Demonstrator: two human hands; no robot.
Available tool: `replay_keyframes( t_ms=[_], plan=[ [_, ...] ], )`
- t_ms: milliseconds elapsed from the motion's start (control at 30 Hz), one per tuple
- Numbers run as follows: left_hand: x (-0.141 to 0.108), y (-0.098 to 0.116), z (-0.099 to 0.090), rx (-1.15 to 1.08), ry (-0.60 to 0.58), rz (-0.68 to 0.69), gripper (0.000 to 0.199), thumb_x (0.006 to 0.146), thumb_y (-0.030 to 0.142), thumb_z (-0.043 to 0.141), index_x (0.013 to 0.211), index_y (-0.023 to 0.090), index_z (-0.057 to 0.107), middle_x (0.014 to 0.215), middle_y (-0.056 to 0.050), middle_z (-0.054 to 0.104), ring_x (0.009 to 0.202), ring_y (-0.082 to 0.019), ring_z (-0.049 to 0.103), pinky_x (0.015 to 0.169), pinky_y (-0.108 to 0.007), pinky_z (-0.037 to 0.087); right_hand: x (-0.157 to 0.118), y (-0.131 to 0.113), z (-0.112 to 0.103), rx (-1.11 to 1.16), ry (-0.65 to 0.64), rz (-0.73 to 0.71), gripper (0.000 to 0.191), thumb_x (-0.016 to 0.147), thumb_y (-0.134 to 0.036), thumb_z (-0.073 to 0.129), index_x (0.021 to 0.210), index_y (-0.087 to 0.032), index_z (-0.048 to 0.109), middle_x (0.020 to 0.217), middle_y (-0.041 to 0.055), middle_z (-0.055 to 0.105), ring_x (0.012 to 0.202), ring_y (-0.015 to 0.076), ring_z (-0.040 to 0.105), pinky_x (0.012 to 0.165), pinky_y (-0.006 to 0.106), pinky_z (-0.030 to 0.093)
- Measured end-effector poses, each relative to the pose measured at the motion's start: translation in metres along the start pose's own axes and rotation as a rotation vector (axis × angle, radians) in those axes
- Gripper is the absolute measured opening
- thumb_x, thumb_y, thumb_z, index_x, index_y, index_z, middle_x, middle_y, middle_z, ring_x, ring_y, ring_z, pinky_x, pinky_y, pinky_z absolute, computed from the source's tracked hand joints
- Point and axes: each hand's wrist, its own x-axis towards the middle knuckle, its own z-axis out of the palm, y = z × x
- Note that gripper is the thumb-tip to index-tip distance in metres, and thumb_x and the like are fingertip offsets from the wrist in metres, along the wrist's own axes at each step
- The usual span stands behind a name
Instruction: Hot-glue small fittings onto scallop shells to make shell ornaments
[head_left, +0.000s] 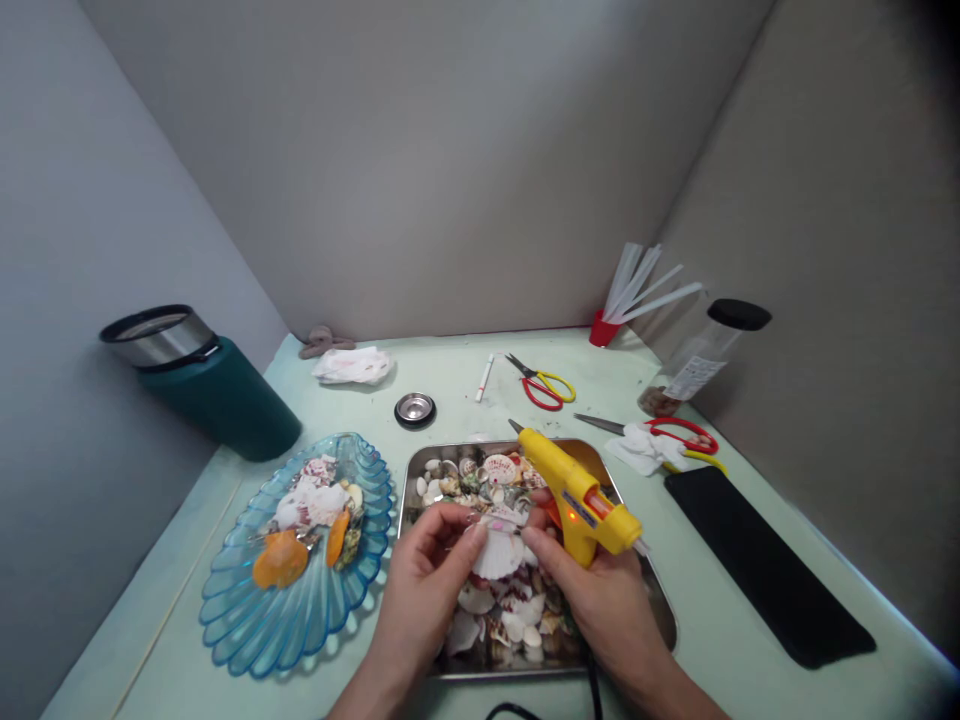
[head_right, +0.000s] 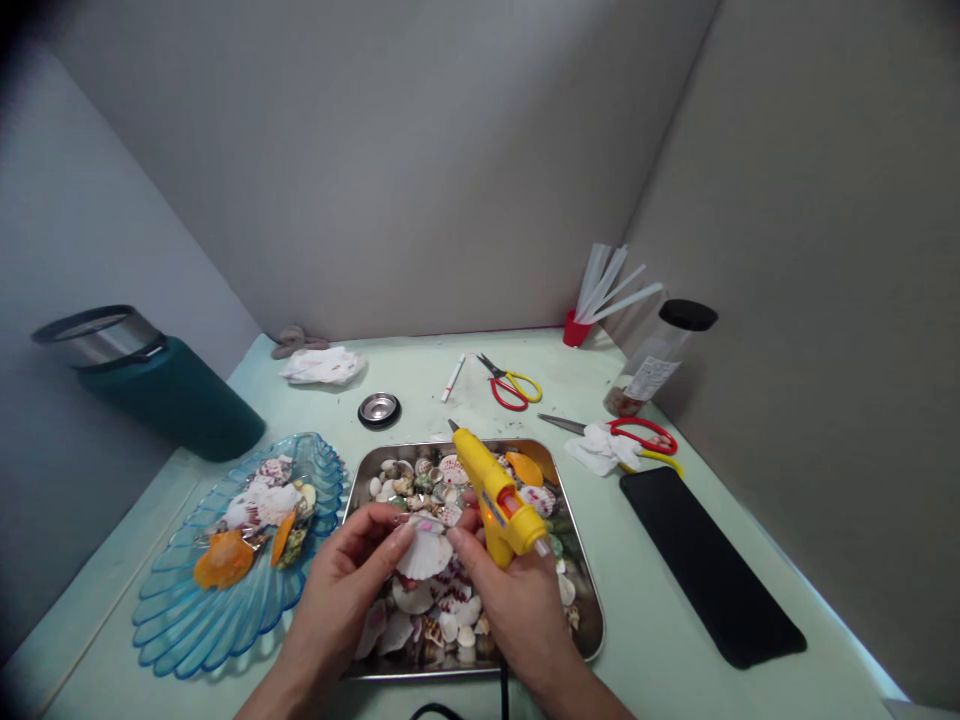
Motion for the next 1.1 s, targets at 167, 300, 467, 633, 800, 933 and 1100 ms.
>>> replay_keyframes(
  t_ms=[167,300,467,633,800,933,1100],
  plan=[
    [-0.002,0.001,0.000,0.035,-0.015,0.025,0.023,0.070,0.034,0.073,0.079,0.015,0.063,0.074,0.000,0.062,0.056,-0.008,0.055,0.050,-0.018,0.048,-0.001,-0.003,-0.001,0.034,-0.043,0.061,0.026,0.062,-0.035,0.073,0.081,-0.017,0.068,0.072,0.0026,0.070,0.064,0.0173,0.066,0.060,0.026,0.056],
    [-0.002,0.003,-0.001,0.027,-0.076,0.080,0.019,0.074,0.033,0.069,0.081,0.016,0.063,0.090,-0.004,0.065,0.061,-0.011,0.059,0.053,-0.022,0.052,-0.002,-0.005,-0.002,0.042,-0.051,0.058,0.028,0.061,-0.036,0.073,0.081,-0.017,0.067,0.070,0.0020,0.069,0.062,0.0169,0.066,0.061,0.026,0.056],
    [-0.005,0.005,0.000,0.037,-0.145,0.116,0.013,0.081,0.030,0.062,0.085,0.018,0.061,0.099,-0.005,0.065,0.066,-0.012,0.063,0.060,-0.025,0.055,-0.003,-0.003,-0.003,0.029,-0.056,0.049,0.030,0.062,-0.040,0.072,0.082,-0.018,0.067,0.073,0.0030,0.070,0.068,0.0188,0.067,0.064,0.027,0.056],
    [-0.008,0.002,0.001,0.091,-0.115,0.195,0.012,0.082,0.028,0.061,0.087,0.018,0.063,0.099,-0.008,0.067,0.086,-0.019,0.064,0.071,-0.029,0.055,-0.004,-0.002,-0.003,0.027,-0.060,0.057,0.031,0.063,-0.042,0.072,0.083,-0.019,0.067,0.075,0.0031,0.070,0.069,0.0194,0.068,0.065,0.028,0.056],
    [-0.010,0.003,-0.001,0.193,-0.097,0.255,0.012,0.082,0.026,0.061,0.091,0.018,0.064,0.101,-0.010,0.067,0.096,-0.022,0.063,0.084,-0.034,0.052,-0.004,-0.003,-0.004,0.033,-0.066,0.038,0.030,0.064,-0.043,0.072,0.082,-0.019,0.067,0.075,0.0027,0.070,0.072,0.0195,0.067,0.069,0.029,0.056],
    [-0.011,0.006,-0.001,0.176,-0.112,0.224,0.014,0.082,0.027,0.061,0.091,0.018,0.066,0.103,-0.011,0.067,0.095,-0.024,0.063,0.079,-0.033,0.053,-0.004,-0.004,-0.005,0.042,-0.076,0.020,0.031,0.065,-0.043,0.072,0.083,-0.019,0.067,0.074,0.0027,0.070,0.070,0.0188,0.067,0.070,0.029,0.056],
    [-0.011,0.008,-0.001,0.131,-0.117,0.190,0.016,0.083,0.030,0.059,0.090,0.018,0.067,0.100,-0.011,0.068,0.088,-0.023,0.064,0.072,-0.031,0.055,-0.005,0.000,-0.005,0.046,-0.046,0.023,0.030,0.064,-0.043,0.073,0.081,-0.019,0.068,0.077,0.0034,0.070,0.073,0.0190,0.067,0.072,0.029,0.056]
  ],
)
